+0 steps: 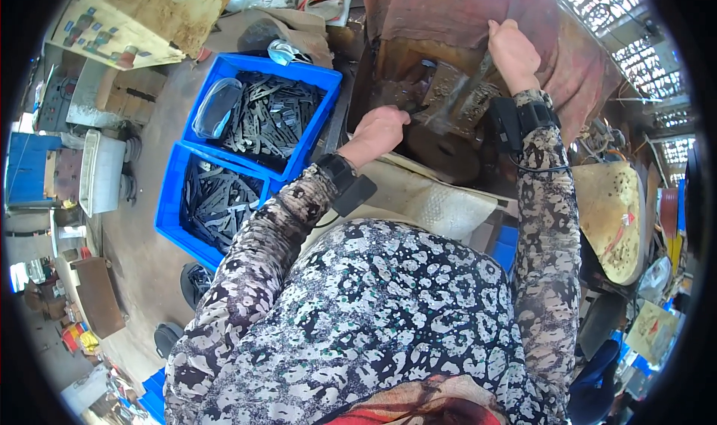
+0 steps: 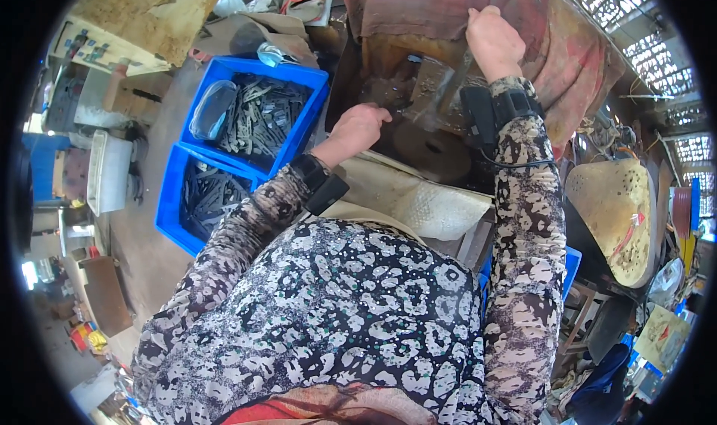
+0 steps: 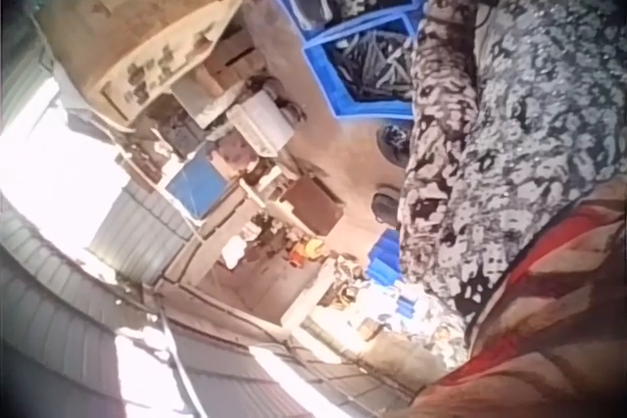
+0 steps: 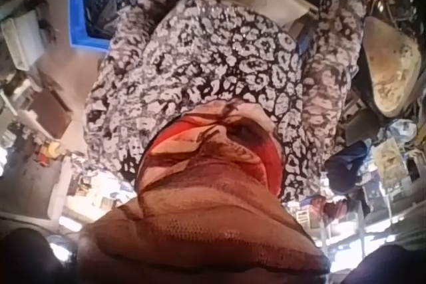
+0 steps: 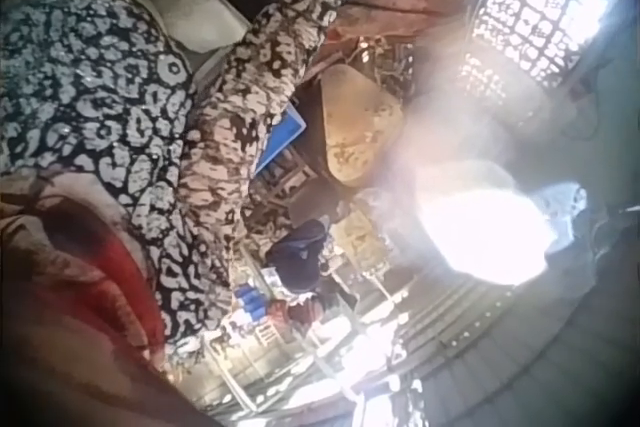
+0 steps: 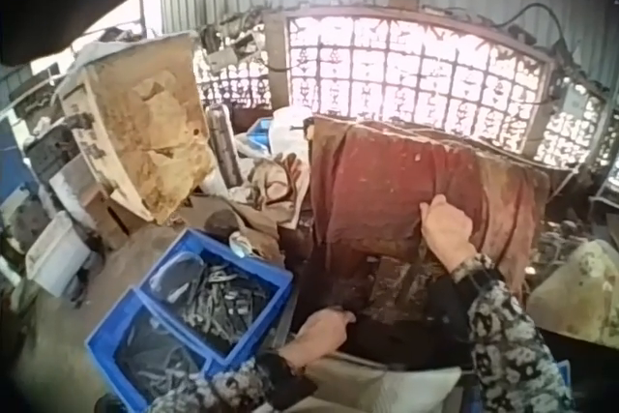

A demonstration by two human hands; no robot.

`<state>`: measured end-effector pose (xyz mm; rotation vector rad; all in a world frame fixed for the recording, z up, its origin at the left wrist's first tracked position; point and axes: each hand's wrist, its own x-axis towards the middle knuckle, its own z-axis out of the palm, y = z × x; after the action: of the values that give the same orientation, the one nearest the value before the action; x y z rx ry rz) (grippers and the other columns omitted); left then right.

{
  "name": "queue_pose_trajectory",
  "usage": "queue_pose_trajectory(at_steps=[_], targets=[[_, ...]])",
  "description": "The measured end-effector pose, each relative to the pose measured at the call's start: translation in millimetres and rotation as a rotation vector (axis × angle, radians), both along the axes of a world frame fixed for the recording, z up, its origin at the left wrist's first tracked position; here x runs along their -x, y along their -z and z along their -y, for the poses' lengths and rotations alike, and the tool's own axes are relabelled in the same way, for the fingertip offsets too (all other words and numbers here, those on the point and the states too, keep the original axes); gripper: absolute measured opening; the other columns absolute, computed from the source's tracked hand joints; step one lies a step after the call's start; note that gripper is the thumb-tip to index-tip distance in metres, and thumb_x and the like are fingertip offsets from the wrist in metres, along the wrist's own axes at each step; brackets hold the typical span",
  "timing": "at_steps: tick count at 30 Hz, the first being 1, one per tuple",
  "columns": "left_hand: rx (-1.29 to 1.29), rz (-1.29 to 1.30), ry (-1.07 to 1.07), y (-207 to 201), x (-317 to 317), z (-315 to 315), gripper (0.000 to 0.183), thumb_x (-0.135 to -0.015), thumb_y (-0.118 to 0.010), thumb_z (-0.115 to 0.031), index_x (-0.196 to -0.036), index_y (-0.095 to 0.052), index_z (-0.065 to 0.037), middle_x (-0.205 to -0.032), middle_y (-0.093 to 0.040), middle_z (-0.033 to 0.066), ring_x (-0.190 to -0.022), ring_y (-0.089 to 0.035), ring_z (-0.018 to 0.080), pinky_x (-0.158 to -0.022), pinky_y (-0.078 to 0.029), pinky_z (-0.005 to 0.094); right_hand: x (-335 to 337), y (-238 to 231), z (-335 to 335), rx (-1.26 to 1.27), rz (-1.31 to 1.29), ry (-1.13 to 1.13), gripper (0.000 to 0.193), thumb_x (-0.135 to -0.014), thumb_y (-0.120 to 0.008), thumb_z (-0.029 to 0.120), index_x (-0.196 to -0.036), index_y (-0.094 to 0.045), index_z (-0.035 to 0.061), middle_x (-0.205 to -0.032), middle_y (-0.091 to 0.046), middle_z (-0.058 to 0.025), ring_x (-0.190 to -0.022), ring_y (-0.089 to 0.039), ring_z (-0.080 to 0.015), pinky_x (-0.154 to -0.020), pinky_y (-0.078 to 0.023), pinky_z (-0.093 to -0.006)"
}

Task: The person picks up metal pieces from a blue bin, holds them against a rotating grinding wheel, and then places the finished pieces into a separate blue bin.

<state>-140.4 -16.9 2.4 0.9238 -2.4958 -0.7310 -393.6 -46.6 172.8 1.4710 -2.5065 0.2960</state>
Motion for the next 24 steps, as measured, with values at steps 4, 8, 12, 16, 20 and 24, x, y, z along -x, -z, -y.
queue_pose_trajectory(at_steps=[4, 8, 12, 16, 20, 24], targets=[[0.03, 0.026, -0.004, 0, 6, -5, 0.023, -0.076, -0.052, -0.008, -0.091, -0.07, -0.009, -0.091, -0.065, 0.0165, -0.092, -0.063, 0.0334, -0.081, -0.051, 0.0418, 10, 6, 1, -0.006, 0.001, -0.008, 0.049, -0.097, -0.039, 0.045, -0.101, -0.058, -0.0003, -0.093, -0.068, -0.0241, -0.091, -0.065, -0.0417, -0.078, -0.051, -0.0503], [0.032, 0.042, 0.008, -2, 13, -5, 0.026, -0.075, -0.053, -0.003, -0.093, -0.071, -0.009, -0.094, -0.067, 0.0158, -0.094, -0.063, 0.0337, -0.082, -0.051, 0.0424, 26, 15, 6, 0.04, -0.019, -0.05, 0.05, -0.097, -0.039, 0.045, -0.102, -0.058, -0.0011, -0.091, -0.067, -0.025, -0.091, -0.064, -0.0441, -0.079, -0.049, -0.0516], [0.066, 0.019, -0.021, 4, 28, 1, 0.025, -0.076, -0.053, -0.003, -0.092, -0.071, -0.008, -0.094, -0.067, 0.0157, -0.093, -0.063, 0.033, -0.081, -0.051, 0.0415, 31, 12, -6, 0.037, -0.01, -0.023, 0.048, -0.098, -0.039, 0.046, -0.103, -0.056, 0.0009, -0.091, -0.066, -0.0255, -0.09, -0.063, -0.0443, -0.078, -0.048, -0.0522], [-0.007, -0.204, -0.058, 16, 24, 10, 0.027, -0.075, -0.054, 0.003, -0.094, -0.071, -0.007, -0.09, -0.067, 0.0137, -0.086, -0.065, 0.031, -0.075, -0.052, 0.0387, 5, 15, -45, 0.058, -0.001, -0.074, 0.047, -0.098, -0.038, 0.048, -0.096, -0.052, 0.0033, -0.084, -0.063, -0.0276, -0.086, -0.061, -0.0461, -0.075, -0.046, -0.0538], [0.039, -0.383, -0.083, 2, 28, 21, 0.028, -0.072, -0.056, 0.003, -0.094, -0.071, -0.007, -0.087, -0.064, 0.0144, -0.086, -0.062, 0.0336, -0.074, -0.051, 0.0416, -36, 13, -113, 0.077, 0.087, -0.109, 0.039, -0.097, -0.046, 0.044, -0.095, -0.052, 0.0053, -0.079, -0.063, -0.0256, -0.079, -0.062, -0.045, -0.067, -0.047, -0.0525], [0.253, -0.224, 0.015, -9, 40, 42, 0.034, -0.072, -0.058, 0.002, -0.104, -0.069, -0.005, -0.084, -0.064, 0.0127, -0.085, -0.063, 0.0309, -0.073, -0.051, 0.0405, -66, 36, -168, 0.229, 0.233, -0.298, 0.018, -0.089, -0.065, 0.023, -0.09, -0.057, 0.0075, -0.071, -0.062, -0.018, -0.062, -0.062, -0.0366, -0.053, -0.047, -0.0435]])
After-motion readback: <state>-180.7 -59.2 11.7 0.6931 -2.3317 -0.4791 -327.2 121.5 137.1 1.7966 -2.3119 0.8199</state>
